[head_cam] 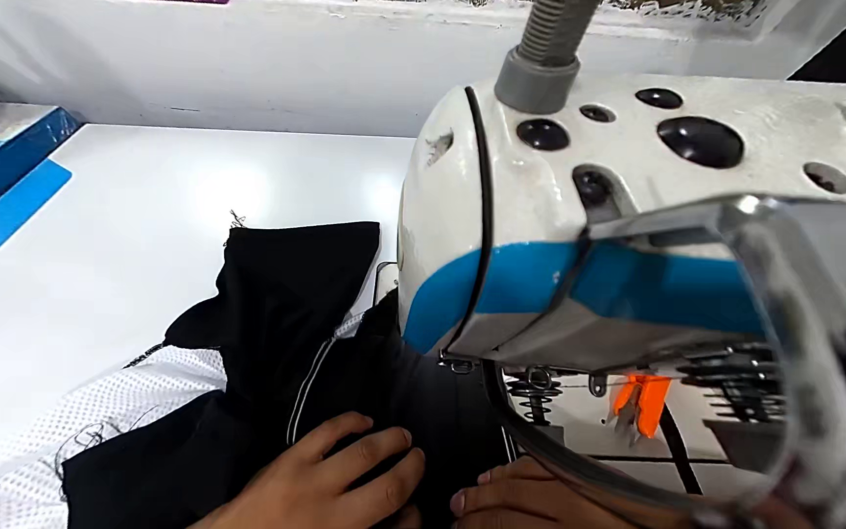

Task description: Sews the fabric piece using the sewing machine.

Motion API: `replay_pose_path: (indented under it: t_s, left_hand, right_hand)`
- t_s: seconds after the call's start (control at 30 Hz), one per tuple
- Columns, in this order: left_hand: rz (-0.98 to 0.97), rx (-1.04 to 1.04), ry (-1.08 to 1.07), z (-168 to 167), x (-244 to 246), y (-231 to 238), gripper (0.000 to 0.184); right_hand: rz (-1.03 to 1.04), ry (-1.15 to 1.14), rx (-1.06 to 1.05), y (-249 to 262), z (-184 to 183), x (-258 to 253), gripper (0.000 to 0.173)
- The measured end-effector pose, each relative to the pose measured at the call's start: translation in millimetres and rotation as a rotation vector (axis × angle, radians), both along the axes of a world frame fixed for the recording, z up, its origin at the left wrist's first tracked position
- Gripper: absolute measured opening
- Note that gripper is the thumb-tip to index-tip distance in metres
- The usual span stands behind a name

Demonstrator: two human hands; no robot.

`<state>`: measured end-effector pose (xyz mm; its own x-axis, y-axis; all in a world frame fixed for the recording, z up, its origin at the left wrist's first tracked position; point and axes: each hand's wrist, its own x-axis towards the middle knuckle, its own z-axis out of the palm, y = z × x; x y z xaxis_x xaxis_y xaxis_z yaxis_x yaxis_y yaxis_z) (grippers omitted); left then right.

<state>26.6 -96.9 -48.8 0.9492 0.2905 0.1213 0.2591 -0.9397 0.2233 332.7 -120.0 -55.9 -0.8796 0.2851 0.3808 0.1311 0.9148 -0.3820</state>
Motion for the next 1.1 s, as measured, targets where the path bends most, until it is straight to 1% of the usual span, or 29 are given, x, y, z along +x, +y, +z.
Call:
replay_pose_path:
  t_s: [0.2,0.3,0.43,0.57,0.63,0.7,0.73,0.8,0.83,0.87,0.93,1.03,1.1]
  left_hand:
    - [-0.038,0.161,-0.117,-13,4,47,0.073]
    - [-0.041,0.198,-0.125,-12,6,64,0.071]
    - [-0.051,0.195,-0.128,-5,9,86,0.069]
    - [-0.052,0.208,-0.203,-3,15,101,0.069]
    - [-0.05,0.212,-0.189,-2,14,101,0.071]
    - [-0.047,0.226,-0.171,-1,14,100,0.073]
    - [-0.045,0.235,-0.165,-1,14,100,0.074]
    - [-0.044,0.234,-0.169,-2,13,100,0.074]
    - [-0.044,0.239,-0.188,-2,14,100,0.072]
    - [-0.036,0.241,-0.202,-2,14,98,0.072]
    - [0.007,0.224,-0.199,-2,14,93,0.071]
    - [0.117,0.13,-0.177,-6,3,66,0.073]
    - [0.195,0.051,-0.18,-8,-8,39,0.067]
  right_hand:
    - [-0.111,-0.008,0.133,17,-3,2,0.017]
    - [-0.142,-0.036,0.116,26,-1,5,0.02]
    - [-0.262,-0.052,0.025,38,1,3,0.021]
    - [-0.345,-0.174,0.055,45,4,1,0.023]
    - [-0.363,-0.215,0.023,45,4,0,0.025]
    - [-0.385,-0.194,-0.019,42,7,-2,0.026]
    - [-0.399,-0.181,-0.005,41,8,-3,0.025]
    - [-0.395,-0.119,0.089,41,0,-3,0.021]
    - [-0.4,-0.079,0.11,43,-6,-3,0.023]
    - [-0.411,-0.061,0.094,45,-11,-4,0.028]
    - [-0.446,-0.023,-0.018,46,-14,-12,0.034]
    - [-0.422,-0.012,-0.123,37,-10,-30,0.034]
    - [-0.37,0.037,-0.126,19,-9,-41,0.032]
